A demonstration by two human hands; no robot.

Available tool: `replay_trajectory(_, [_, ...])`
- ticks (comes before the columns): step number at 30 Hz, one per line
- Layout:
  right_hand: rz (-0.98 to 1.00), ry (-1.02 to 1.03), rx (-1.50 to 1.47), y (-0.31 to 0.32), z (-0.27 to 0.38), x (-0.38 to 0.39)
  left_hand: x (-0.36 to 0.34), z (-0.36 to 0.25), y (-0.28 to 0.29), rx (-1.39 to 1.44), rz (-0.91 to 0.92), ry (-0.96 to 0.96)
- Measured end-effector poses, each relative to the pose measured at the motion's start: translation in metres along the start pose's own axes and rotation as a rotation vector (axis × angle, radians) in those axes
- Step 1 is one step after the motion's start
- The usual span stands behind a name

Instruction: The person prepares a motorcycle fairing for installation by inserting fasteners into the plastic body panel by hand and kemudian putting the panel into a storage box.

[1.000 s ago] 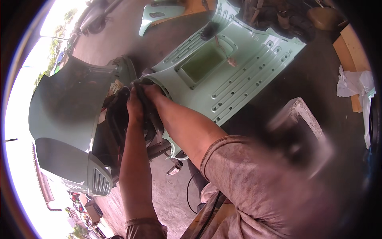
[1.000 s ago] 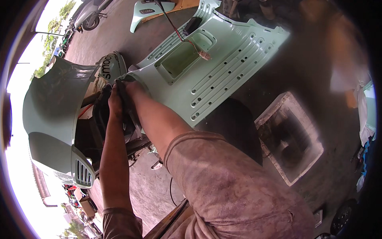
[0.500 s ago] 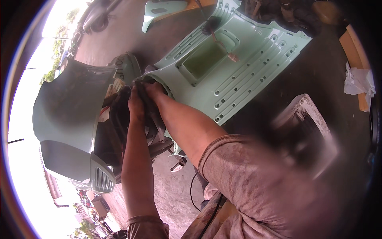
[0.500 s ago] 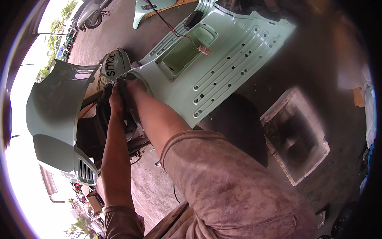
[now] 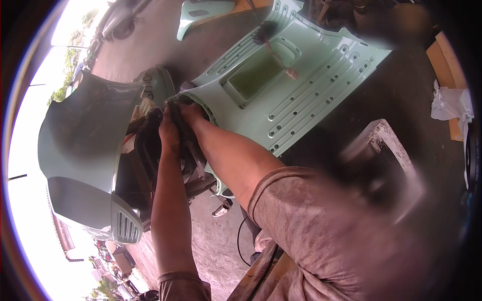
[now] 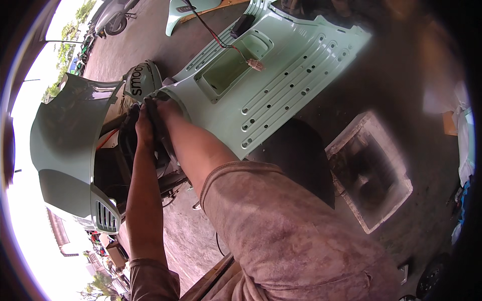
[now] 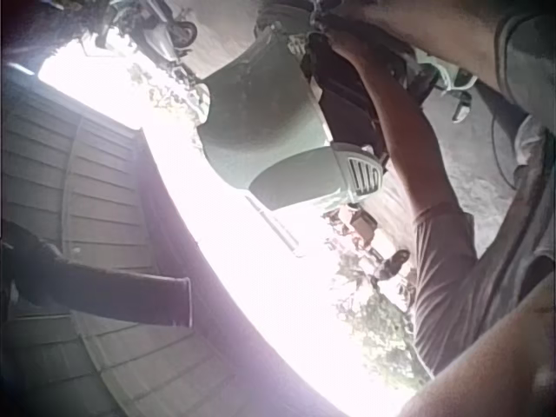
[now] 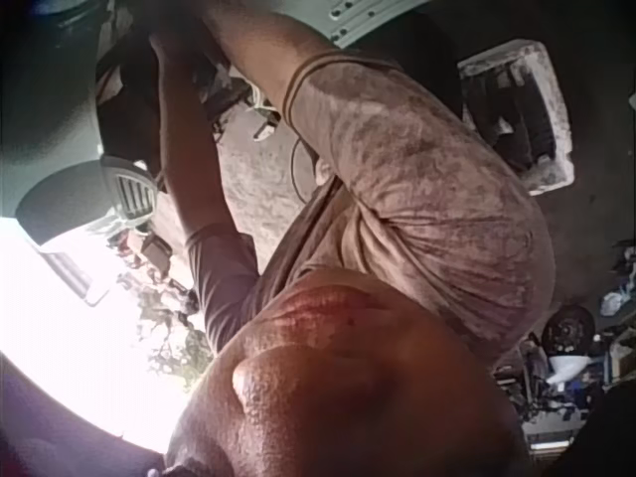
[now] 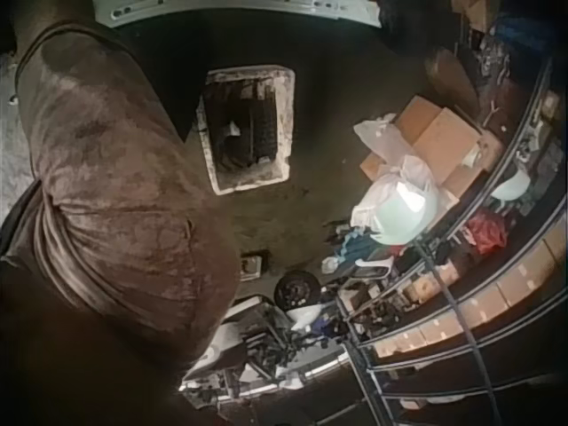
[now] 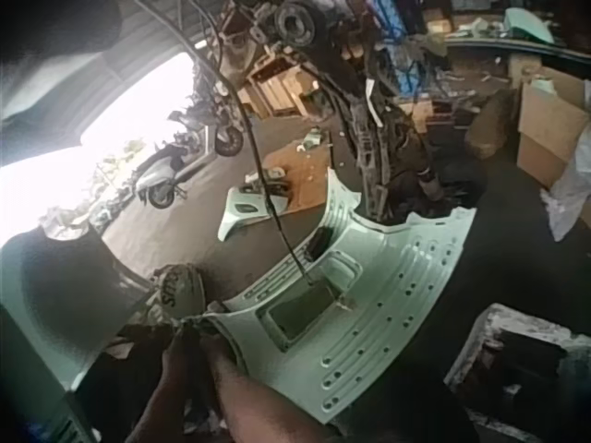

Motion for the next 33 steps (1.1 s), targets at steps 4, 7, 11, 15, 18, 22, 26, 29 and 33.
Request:
replay_trajectory(4, [0.003, 0.061, 0.026, 0.002, -0.005, -0.025, 0.002, -0.012, -0.016, 0.027, 0.028, -0.038])
replay_trajectory(7, [0.018, 0.046, 0.014, 0.001, -0.011, -0.026, 0.002, -0.009, -0.014, -0.020, 0.018, -0.032])
replay_trajectory(11, [0.044, -0.066, -0.195, -0.022, -0.023, 0.003, 0.000, 0.017, 0.018, -0.007, -0.027, 0.012])
replay_trajectory(15, [-0.039, 0.023, -0.192, -0.002, -0.017, -0.040, 0.006, -0.016, -0.018, -0.020, 0.018, -0.012])
replay_trajectory(18, [-0.099, 0.092, -0.119, -0.006, -0.020, -0.030, 0.017, -0.015, -0.011, -0.026, -0.015, 0.064])
replay_trajectory(22, [-0.074, 0.086, -0.128, -0.009, -0.012, -0.029, 0.004, -0.015, -0.005, -0.100, -0.027, 0.047])
replay_trajectory(26, [-0.084, 0.033, -0.064, -0.003, -0.010, -0.016, 0.001, -0.006, -0.002, -0.131, -0.047, 0.017])
replay_trajectory(29, [-0.063, -0.010, -0.005, -0.004, -0.007, -0.002, 0.013, -0.010, 0.002, -0.098, -0.055, 0.035])
replay_trajectory(33, [-0.106, 0.037, -0.057, 0.001, 0.003, -0.007, 0.009, -0.018, -0.005, -0.114, -0.042, 0.051])
Point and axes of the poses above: each hand's wrist, its own x-axis away from the middle knuckle, its own y-axis out of the back of the hand, z = x × y, the point moved 5 cm from there along -x, towards the middle knuckle, and after that the axes turned 1 degree about -x, right-handed, at the moved point
